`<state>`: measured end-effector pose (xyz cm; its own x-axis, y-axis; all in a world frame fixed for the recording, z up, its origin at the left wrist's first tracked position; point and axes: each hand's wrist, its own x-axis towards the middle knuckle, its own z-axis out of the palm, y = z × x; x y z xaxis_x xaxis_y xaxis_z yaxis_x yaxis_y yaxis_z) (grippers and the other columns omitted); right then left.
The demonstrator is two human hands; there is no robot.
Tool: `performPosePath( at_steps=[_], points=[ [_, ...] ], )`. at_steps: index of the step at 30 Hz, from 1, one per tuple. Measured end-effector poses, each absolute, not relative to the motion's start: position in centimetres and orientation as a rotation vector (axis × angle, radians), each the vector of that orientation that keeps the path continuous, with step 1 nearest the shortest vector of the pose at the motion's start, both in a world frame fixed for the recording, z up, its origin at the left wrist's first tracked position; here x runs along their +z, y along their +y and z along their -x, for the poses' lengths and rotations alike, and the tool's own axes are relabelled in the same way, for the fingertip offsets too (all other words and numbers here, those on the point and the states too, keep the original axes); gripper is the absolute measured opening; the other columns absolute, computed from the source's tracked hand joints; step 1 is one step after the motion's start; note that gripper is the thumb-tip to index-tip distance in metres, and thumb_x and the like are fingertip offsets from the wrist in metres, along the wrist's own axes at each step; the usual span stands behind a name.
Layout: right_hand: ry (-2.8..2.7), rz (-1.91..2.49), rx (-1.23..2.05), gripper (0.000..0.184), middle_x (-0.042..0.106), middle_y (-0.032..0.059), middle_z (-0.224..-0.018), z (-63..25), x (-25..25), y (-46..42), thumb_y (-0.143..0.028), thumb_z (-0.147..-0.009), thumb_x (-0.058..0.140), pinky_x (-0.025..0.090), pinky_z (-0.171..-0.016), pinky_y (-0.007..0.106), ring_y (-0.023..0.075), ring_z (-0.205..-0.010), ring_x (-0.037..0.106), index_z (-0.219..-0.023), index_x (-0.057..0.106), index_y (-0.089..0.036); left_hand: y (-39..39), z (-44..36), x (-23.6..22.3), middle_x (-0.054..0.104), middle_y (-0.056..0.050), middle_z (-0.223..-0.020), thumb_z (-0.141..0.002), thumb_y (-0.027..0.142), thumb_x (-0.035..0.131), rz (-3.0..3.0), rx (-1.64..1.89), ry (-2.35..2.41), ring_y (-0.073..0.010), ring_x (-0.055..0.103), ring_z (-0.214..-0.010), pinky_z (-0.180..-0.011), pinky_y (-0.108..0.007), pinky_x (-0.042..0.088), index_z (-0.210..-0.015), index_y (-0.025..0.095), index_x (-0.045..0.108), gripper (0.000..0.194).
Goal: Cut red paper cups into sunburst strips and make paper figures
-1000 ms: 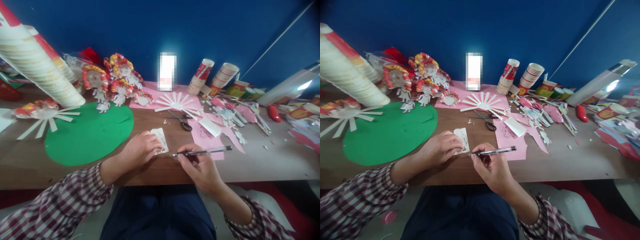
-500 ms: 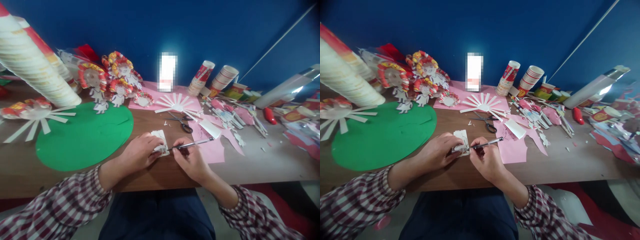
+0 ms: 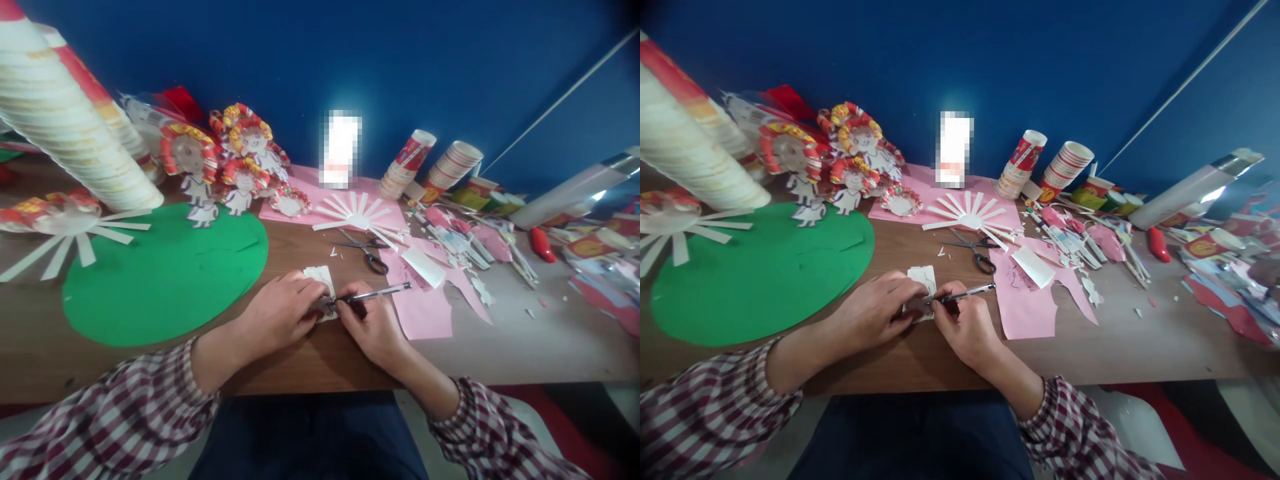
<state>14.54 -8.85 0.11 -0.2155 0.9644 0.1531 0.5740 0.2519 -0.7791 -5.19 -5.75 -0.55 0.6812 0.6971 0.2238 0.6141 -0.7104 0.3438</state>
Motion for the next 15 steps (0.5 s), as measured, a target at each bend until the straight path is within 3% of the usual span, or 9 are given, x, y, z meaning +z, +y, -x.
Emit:
performPosePath(
  at_steps=[15],
  points=[
    [-1.901,1.373,0.815,0.004,0.061,-0.0013,-0.067,-14.64,-0.08,-8.73,-0.022,-0.087,0.054,0.041,-0.054,0.022,0.0132,-0.057,0.057,-0.088,0.057,-0.019,-5.69,5.1,-0.24,0.061,-0.006,-0.094,-0.084,0.021,0.053,-2.634,0.438,1.067,-0.0233,0.052,-0.091,-0.077,-0.035,0.042,-0.098,0.02,0.054,0.014]
  ],
)
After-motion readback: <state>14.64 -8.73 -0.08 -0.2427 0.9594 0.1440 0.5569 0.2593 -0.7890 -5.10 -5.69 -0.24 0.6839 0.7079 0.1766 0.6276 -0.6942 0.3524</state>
